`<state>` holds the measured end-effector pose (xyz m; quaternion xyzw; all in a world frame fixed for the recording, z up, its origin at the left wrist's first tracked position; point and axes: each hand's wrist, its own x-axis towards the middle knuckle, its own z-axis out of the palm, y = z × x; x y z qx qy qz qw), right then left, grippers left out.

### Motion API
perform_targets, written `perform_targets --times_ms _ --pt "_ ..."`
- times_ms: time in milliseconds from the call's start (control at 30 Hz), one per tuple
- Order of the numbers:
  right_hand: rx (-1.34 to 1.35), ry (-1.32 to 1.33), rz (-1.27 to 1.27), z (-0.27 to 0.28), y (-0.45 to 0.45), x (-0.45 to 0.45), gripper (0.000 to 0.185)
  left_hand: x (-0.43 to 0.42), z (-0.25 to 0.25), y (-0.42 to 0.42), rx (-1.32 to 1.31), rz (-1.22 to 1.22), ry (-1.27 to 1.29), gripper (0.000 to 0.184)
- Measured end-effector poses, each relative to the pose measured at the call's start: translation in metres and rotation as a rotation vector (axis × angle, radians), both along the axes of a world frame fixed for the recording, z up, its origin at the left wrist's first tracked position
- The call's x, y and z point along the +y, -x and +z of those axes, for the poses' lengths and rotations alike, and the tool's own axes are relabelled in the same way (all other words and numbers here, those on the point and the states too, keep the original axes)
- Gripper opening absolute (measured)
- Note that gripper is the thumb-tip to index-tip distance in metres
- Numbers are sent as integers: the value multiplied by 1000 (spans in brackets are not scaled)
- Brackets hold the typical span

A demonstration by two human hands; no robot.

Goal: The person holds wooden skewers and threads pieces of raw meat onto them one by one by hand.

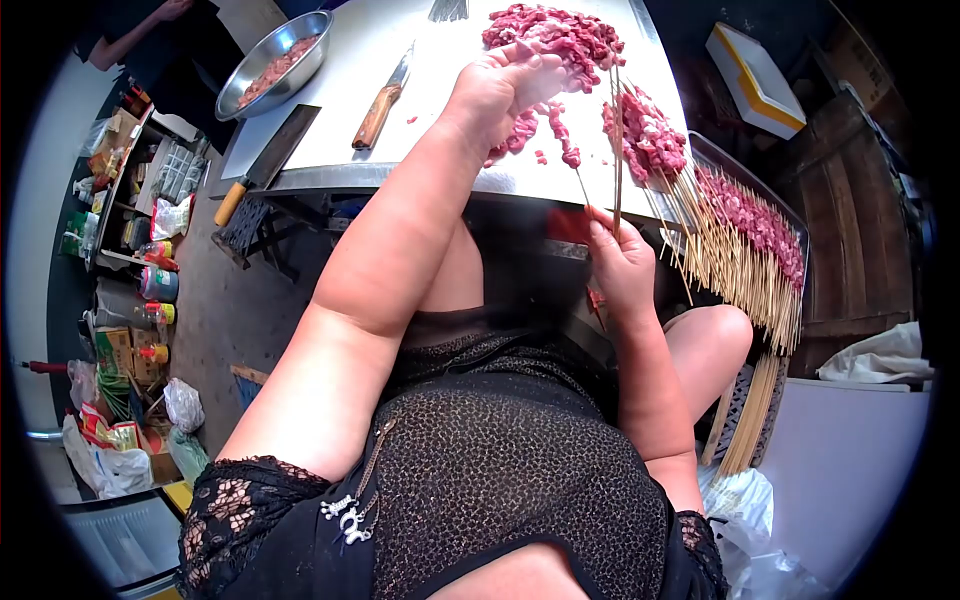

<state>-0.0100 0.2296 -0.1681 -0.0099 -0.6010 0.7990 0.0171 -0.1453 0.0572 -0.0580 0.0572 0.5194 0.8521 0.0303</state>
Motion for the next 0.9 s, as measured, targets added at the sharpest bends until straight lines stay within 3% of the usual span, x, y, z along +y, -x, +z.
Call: perform_targets --times_ms 400,633,900 --pt "-15 82 20 2 1 2 21 2 3 -5 -51 -37 -53 18" --pt "15 -76 -38 15 1 8 20 8 -8 -6 -125 -88 -169 17" --pt "35 -102 -55 20 5 2 22 12 -8 -7 -36 -160 -3 20"
